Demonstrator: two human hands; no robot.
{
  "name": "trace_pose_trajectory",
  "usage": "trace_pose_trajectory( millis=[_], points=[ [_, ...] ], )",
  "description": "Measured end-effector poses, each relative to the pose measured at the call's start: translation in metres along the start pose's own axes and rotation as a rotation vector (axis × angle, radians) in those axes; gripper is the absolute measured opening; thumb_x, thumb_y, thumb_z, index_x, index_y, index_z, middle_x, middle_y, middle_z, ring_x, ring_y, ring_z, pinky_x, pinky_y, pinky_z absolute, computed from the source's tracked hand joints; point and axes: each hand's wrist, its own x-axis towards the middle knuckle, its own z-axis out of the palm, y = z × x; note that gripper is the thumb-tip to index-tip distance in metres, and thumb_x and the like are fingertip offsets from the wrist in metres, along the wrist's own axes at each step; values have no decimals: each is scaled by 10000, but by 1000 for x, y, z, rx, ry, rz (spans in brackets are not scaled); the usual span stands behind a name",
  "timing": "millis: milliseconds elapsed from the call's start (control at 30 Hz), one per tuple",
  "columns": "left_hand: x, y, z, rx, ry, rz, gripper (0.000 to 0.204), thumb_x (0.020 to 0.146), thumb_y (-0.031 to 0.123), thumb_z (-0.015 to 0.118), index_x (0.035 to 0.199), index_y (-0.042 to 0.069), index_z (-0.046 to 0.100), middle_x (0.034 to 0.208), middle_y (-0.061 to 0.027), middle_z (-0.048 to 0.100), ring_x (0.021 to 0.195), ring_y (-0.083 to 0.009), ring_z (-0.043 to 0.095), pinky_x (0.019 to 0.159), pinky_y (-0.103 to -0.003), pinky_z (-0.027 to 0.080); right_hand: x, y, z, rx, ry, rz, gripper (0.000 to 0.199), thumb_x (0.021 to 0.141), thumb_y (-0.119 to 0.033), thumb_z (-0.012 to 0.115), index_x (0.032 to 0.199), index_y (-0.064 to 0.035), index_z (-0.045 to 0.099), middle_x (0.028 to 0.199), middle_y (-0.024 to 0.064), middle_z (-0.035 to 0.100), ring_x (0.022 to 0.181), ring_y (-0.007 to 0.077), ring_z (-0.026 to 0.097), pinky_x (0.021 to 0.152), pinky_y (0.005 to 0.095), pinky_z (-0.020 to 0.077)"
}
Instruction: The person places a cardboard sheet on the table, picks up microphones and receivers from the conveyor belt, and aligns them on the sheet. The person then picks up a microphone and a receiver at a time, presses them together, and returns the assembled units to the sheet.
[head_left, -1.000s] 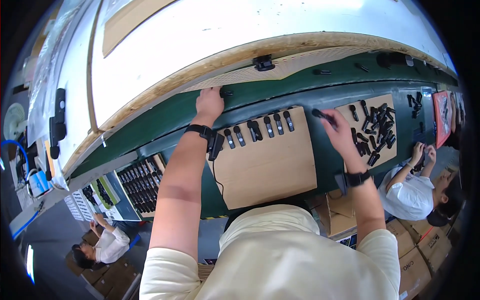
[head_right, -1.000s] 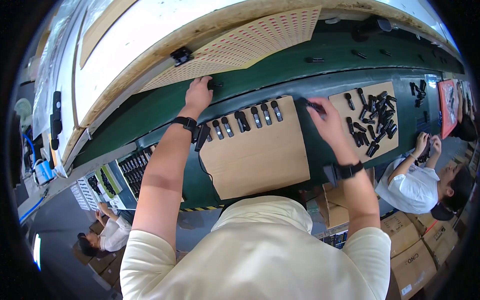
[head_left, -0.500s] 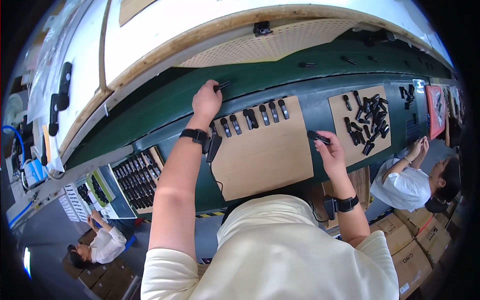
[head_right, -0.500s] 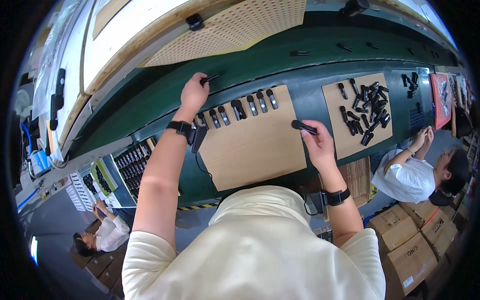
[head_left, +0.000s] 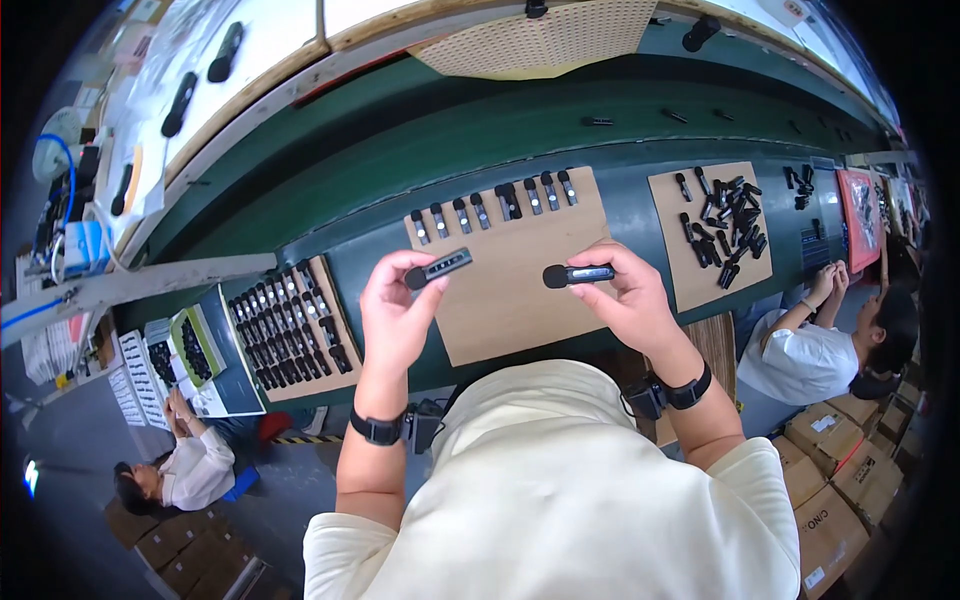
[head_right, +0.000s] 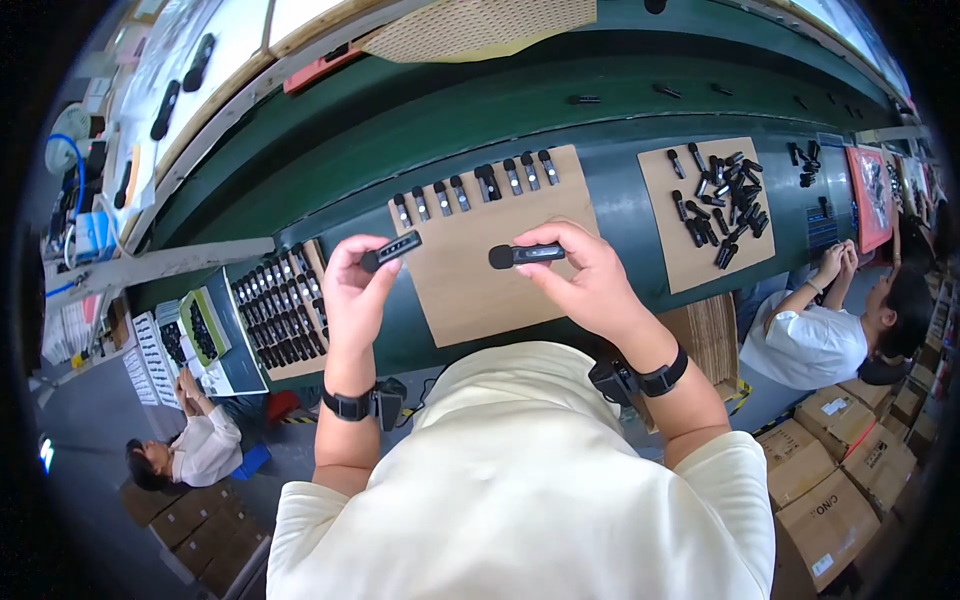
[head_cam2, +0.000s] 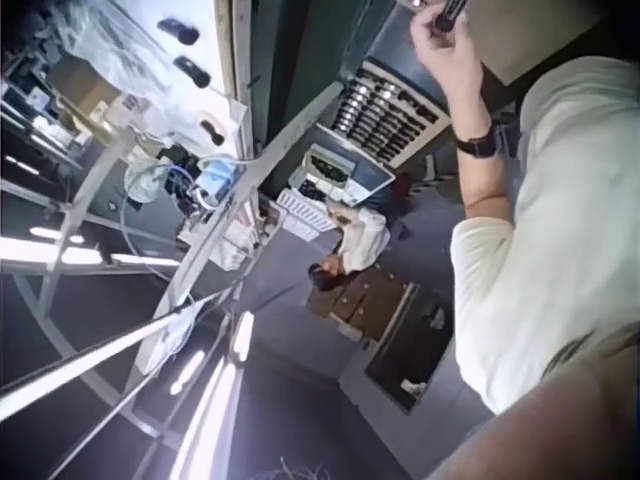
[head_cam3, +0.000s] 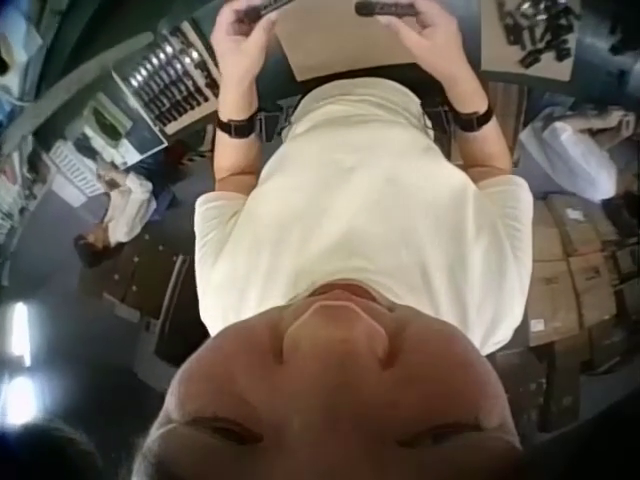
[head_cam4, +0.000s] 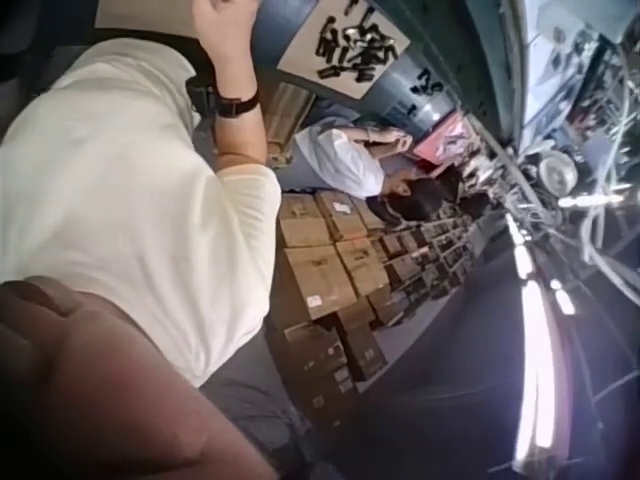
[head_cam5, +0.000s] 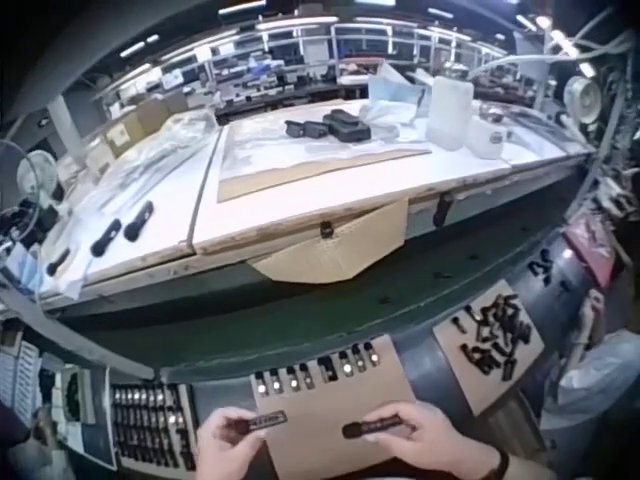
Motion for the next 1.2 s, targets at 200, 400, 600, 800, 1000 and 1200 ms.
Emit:
trace_pose_trajectory(
  millis=[200, 400, 600, 800, 1000, 1200],
  points=[
    [-45, 55, -2, 14, -93, 213, 292, 780, -92, 713, 1035, 11, 614, 1008, -64, 658, 931, -136, 613, 866, -286, 483, -6, -44, 24, -130, -110, -291, 279, 770, 73, 708, 1036, 12, 644, 939, 103, 636, 841, 189, 614, 767, 274, 481],
    [-60, 65, -13, 148, -169, 425, 283, 750, -77, 731, 1000, 13, 636, 964, -83, 684, 948, -186, 641, 971, -409, 472, -15, -59, 41, -148, -145, -407, 279, 743, 69, 726, 1007, 8, 662, 896, 110, 637, 812, 198, 615, 723, 278, 477],
    [-70, 68, -17, 128, -170, 421, 274, 734, -68, 744, 977, 20, 654, 938, -78, 692, 938, -201, 658, 1023, -491, 441, -19, -64, 46, -188, -168, -473, 295, 730, 56, 741, 1010, 2, 666, 872, 107, 639, 783, 199, 612, 690, 280, 473],
    [-70, 66, -19, 109, -191, 409, 268, 735, -67, 745, 971, 22, 655, 921, -73, 696, 901, -191, 667, 1032, -492, 436, -22, -64, 46, -220, -170, -489, 296, 727, 46, 746, 1008, -2, 666, 868, 106, 639, 775, 199, 611, 682, 279, 475],
    [-70, 69, -16, 121, -191, 408, 259, 729, -63, 756, 954, 12, 652, 887, -74, 697, 872, -184, 672, 1045, -504, 426, -23, -64, 46, -232, -151, -503, 287, 723, 42, 748, 994, -5, 663, 862, 106, 638, 768, 203, 615, 674, 277, 479],
    [-69, 71, -14, 135, -174, 414, 262, 722, -52, 771, 950, 13, 662, 875, -62, 700, 860, -161, 673, 1038, -490, 445, -24, -62, 45, -240, -123, -509, 283, 724, 43, 747, 989, -5, 662, 860, 106, 639, 766, 207, 617, 671, 279, 479]
  ],
)
